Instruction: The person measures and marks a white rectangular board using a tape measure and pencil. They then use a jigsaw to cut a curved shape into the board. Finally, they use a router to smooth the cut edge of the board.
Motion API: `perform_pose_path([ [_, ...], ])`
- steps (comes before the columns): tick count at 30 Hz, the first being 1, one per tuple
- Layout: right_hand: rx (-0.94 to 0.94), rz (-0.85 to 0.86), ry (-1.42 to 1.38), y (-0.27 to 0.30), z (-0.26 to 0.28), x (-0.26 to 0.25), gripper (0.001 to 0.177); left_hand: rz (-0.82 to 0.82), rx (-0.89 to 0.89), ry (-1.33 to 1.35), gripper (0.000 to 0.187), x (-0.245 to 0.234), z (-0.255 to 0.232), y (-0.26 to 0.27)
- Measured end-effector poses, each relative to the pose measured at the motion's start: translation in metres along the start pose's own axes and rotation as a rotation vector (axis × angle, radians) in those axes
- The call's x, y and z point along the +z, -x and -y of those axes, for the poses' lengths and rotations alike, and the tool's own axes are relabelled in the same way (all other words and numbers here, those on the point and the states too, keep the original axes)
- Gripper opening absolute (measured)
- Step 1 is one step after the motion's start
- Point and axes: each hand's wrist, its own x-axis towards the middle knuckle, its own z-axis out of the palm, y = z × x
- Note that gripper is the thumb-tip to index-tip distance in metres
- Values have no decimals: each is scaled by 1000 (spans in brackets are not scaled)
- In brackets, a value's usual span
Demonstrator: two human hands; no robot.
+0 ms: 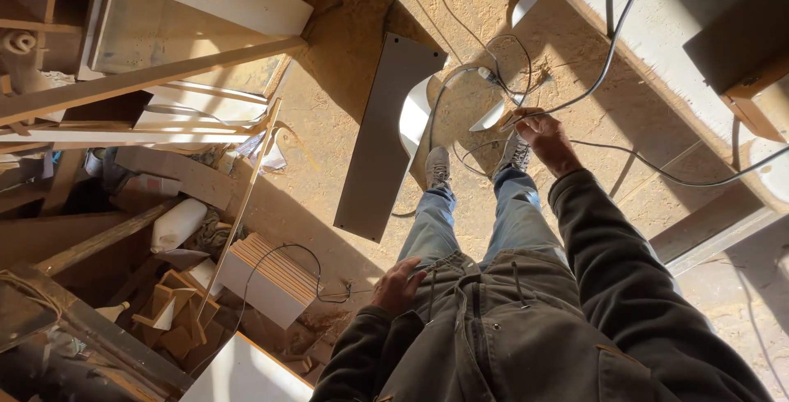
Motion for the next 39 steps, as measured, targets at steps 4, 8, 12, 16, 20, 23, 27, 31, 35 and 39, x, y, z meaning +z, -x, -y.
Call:
perform_pose_path([
  [4, 48, -33, 287, 32, -25, 43, 24, 61, 113, 16, 42, -29, -14, -36],
  [8, 134, -95, 40, 78, 28, 101, 32, 111, 267, 70, 49, -34, -40, -86],
  [12, 183, -86, -83, 139, 97, 142, 36, -43, 462, 41, 94, -18, -76, -131],
  [16, 152, -54, -233, 188, 133, 146, 36, -9, 565, -119, 85, 13, -70, -158],
  [20, 74, -36, -670, 226, 152, 142, 37, 255, 642, -190, 67, 28, -82, -156],
  [23, 38, -12, -916, 239, 159, 138, 36, 371, 734, -233, 60, 56, -68, -147],
  [27, 0, -98, -1113, 248, 157, 135, 38, 444, 694, -138, 64, 76, -66, -127],
  [31, -41, 5, -1282, 260, 158, 133, 39, 240, 41, -81, 65, 70, -116, -120],
  [35, -103, -8, -1493, 269, 141, 132, 33, -214, 233, 150, 90, 40, -166, -124],
  [39, -172, 76, -1578, 260, 141, 126, 34, -238, 851, -429, 37, 81, -107, -148],
])
